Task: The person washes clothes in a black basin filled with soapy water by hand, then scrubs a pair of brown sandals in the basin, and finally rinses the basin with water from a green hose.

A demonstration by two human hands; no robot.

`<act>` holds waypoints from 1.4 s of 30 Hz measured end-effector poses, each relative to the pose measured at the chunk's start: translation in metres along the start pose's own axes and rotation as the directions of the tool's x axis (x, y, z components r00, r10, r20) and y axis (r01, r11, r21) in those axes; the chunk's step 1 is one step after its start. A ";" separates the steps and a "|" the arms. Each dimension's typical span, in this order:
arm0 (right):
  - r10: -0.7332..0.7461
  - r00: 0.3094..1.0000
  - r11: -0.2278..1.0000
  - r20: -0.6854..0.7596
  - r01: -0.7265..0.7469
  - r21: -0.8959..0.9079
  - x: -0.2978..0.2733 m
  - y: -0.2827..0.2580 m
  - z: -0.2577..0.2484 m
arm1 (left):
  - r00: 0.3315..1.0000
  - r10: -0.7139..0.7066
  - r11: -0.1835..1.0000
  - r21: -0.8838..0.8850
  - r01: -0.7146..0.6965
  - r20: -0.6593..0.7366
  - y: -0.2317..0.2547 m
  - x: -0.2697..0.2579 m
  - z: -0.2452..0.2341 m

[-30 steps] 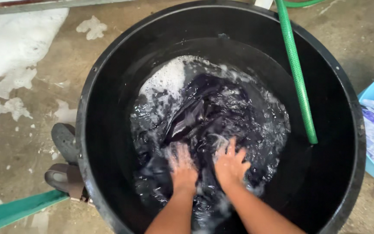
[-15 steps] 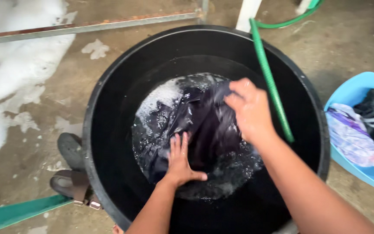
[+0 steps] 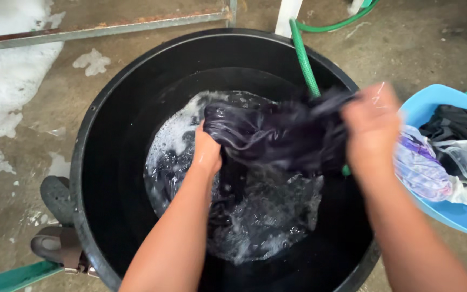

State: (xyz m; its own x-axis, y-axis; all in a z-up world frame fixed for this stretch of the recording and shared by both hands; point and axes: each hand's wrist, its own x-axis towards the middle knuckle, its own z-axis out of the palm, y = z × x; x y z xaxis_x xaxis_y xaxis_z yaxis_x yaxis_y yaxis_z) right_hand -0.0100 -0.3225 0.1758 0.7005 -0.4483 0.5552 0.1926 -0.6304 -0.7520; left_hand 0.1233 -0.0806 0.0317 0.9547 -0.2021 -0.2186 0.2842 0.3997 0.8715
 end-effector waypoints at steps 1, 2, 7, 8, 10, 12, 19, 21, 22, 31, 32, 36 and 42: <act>-0.094 0.993 0.920 0.072 0.114 -0.375 -0.016 0.014 0.009 | 0.996 0.062 0.998 0.015 -0.063 0.063 0.011 -0.005 0.001; -0.030 0.996 0.876 0.087 0.068 -0.478 -0.029 0.023 0.024 | 0.990 0.116 0.983 0.135 -0.126 0.078 0.017 -0.012 0.001; 0.215 0.889 0.712 0.405 0.141 -0.688 -0.091 0.032 0.090 | 0.927 0.346 0.389 0.877 -0.281 0.144 0.021 -0.041 -0.024; 0.242 0.830 0.707 0.502 0.204 -0.678 -0.098 0.036 0.098 | 0.986 0.156 0.299 0.948 -0.110 0.065 0.020 -0.044 -0.031; 0.419 0.696 0.699 0.583 0.162 -0.697 -0.104 0.051 0.115 | 0.964 -0.185 0.015 0.981 0.196 -0.190 0.016 -0.056 -0.051; 0.555 0.559 0.668 0.616 0.141 -0.730 -0.115 0.069 0.132 | 0.950 -0.173 0.009 0.964 0.265 -0.259 -0.005 -0.071 -0.062; 0.609 0.507 0.587 0.611 0.230 -0.776 -0.177 0.123 0.160 | 0.960 0.245 -0.391 0.920 -0.029 0.134 -0.090 -0.086 -0.114; 0.653 0.445 0.595 0.613 0.201 -0.778 -0.178 0.131 0.152 | 0.995 0.040 -0.243 0.965 0.098 -0.091 -0.090 -0.070 -0.118; 0.664 0.408 0.636 0.626 0.132 -0.760 -0.174 0.133 0.150 | 0.978 -0.073 -0.181 0.967 0.178 -0.193 -0.083 -0.063 -0.118; 0.374 0.582 0.919 0.722 -0.128 -0.372 -0.102 0.114 0.083 | 0.962 0.163 0.945 0.316 -0.089 -0.218 0.044 -0.060 -0.007; 0.336 0.615 0.923 0.713 -0.063 -0.380 -0.104 0.108 0.083 | 0.973 0.197 0.959 0.231 -0.164 -0.125 0.055 -0.065 0.009; 0.123 0.726 0.942 0.676 0.128 -0.310 -0.113 0.095 0.110 | 0.970 0.214 0.947 -0.266 -0.178 0.117 0.080 -0.085 0.057; -0.014 0.911 0.766 0.412 -0.255 0.590 -0.122 0.091 0.154 | 0.994 -0.003 0.808 -0.585 0.064 0.105 0.084 -0.106 0.068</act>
State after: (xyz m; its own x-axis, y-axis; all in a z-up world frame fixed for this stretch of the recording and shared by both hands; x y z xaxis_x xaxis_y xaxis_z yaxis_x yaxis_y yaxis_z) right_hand 0.0274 -0.2275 -0.0150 0.9187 -0.1382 0.3699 0.3742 0.0057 -0.9273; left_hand 0.0403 -0.0863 0.1573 0.9393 -0.2959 -0.1737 0.3427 0.8335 0.4335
